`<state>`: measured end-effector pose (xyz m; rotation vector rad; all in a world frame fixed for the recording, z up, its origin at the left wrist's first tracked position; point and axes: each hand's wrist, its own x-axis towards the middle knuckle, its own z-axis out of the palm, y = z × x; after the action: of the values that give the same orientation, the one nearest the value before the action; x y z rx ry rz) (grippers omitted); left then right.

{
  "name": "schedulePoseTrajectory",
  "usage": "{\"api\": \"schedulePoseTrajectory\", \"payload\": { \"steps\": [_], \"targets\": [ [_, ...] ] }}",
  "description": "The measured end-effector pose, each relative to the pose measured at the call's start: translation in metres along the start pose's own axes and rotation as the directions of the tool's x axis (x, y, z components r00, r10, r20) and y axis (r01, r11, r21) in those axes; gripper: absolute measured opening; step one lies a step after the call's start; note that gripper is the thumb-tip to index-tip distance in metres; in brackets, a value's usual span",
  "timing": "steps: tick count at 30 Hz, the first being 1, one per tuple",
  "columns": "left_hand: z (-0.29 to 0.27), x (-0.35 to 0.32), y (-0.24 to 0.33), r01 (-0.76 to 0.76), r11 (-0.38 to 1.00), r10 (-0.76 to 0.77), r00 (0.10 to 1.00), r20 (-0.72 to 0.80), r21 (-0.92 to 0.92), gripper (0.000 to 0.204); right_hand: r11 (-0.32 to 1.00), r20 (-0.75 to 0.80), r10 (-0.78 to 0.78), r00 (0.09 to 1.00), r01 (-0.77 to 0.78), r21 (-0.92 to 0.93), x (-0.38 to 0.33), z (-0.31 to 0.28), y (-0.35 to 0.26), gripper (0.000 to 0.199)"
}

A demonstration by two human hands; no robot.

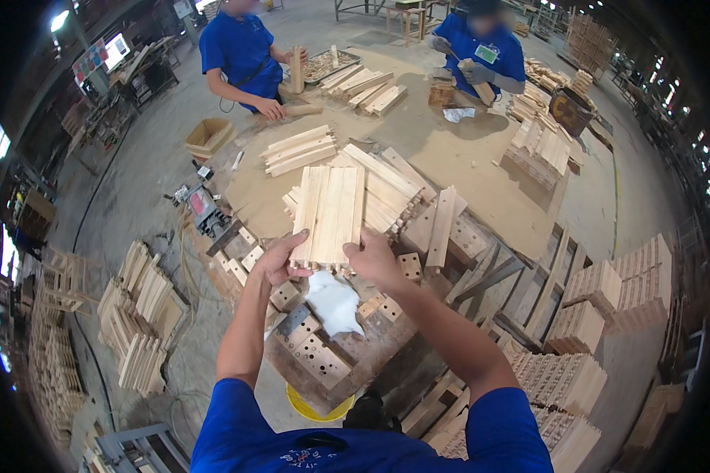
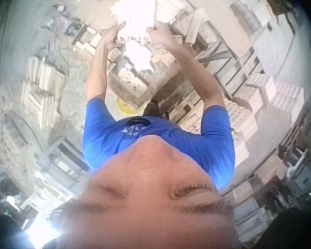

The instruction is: The person repeatedly picks up small wooden planks from a table and stacks them onto a nearby metal rack. The camera moves frequently, showing other workers in the background also handling wood.

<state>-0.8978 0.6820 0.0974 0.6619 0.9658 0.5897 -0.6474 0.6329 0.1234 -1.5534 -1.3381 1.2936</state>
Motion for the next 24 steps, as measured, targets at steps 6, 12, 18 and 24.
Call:
{"api": "schedulePoseTrajectory", "payload": {
  "steps": [6,12,18,24],
  "targets": [
    [0.020,0.003,-0.013,-0.007,0.994,0.009,1.000,0.018,-0.112,0.054,0.998,-0.106,0.008,0.994,-0.001,0.069,-0.004,0.002,0.028,0.049],
    [0.049,-0.022,-0.039,-0.074,0.974,0.066,0.997,-0.044,-0.214,0.054,0.758,-0.098,0.175,0.980,-0.071,0.649,-0.044,0.021,0.008,0.064],
    [0.070,-0.043,-0.058,-0.178,0.964,0.157,0.981,-0.113,-0.199,0.051,0.691,-0.041,0.120,0.992,-0.054,0.721,-0.069,0.013,0.012,0.066],
    [0.181,-0.082,-0.097,-0.294,0.955,0.295,0.949,-0.112,0.024,0.051,0.703,-0.291,-0.127,0.948,0.293,0.648,-0.154,-0.044,0.066,0.063]
  ]
}}
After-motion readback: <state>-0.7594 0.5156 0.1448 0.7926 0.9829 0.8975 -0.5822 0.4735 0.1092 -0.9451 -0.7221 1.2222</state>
